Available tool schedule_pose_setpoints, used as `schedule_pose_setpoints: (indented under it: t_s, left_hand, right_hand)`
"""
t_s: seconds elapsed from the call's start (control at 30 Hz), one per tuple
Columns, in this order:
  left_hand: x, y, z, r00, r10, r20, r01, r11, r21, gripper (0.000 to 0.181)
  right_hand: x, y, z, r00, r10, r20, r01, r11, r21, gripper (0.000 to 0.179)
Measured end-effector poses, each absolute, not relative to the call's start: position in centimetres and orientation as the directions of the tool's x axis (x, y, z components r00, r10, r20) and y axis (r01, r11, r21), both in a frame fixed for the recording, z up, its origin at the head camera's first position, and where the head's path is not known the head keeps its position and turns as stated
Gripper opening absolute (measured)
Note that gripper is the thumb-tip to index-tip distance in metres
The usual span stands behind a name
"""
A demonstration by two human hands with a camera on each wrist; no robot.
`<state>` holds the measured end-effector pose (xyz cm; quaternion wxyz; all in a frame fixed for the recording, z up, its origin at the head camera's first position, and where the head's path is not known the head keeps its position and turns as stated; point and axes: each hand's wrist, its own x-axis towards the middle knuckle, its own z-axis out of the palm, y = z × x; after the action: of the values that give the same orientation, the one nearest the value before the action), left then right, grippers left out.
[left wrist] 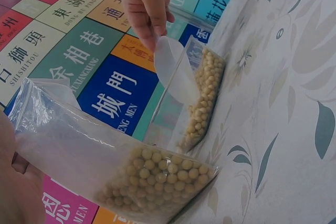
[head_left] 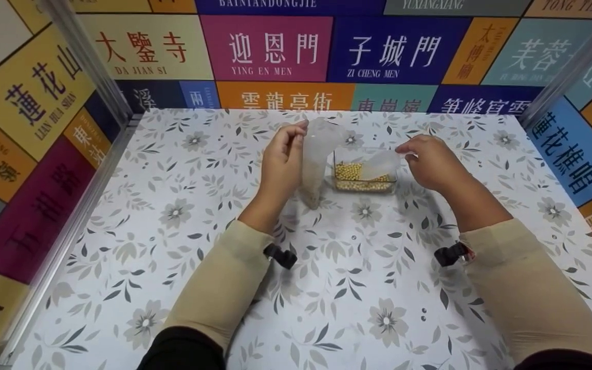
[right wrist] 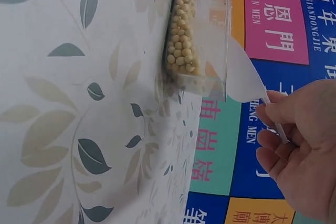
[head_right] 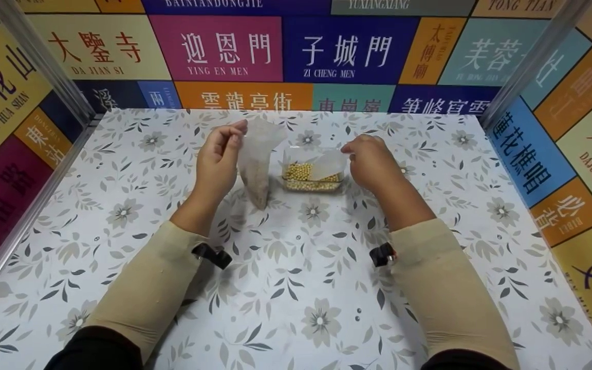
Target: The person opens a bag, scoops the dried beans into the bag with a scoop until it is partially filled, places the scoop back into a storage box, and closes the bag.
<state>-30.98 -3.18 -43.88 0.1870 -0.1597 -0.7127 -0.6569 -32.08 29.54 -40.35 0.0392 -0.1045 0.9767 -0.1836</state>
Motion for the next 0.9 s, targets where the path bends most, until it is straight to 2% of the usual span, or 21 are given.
schedule_pose_setpoints:
  t_s: [0.23,0.4,0.63,0.9]
  left_hand:
    - [-31.0,-3.2,-43.8,-0.876,-0.021,0.481,0.477,0.095,0.873,0.019]
    - [-31.0,-3.1,-43.8,-0.879,-0.026,0.476,0.471,0.094,0.877,0.019]
    - [-30.9,-3.1,-43.8,-0.879,-0.029,0.476,0.472,0.086,0.877,0.018]
    - [-31.0,-3.1,-43.8,-0.882,-0.03,0.471,0.467,0.081,0.88,0.019]
  right_hand:
    - [-32.0,28.9,-40.8,-0.964,-0.264,-0.039,-0.235,0.907,-0.35,0.036]
    - [-32.0,28.7,-41.6,-0.961,-0.271,-0.053,-0.228,0.888,-0.399,0.036]
    - [-32.0,28.2,-43.1,-0.967,-0.239,-0.09,-0.16,0.841,-0.516,0.036]
    - [-31.9,27.6,-44.3,-0.974,-0.183,-0.132,-0.07,0.8,-0.596,0.037]
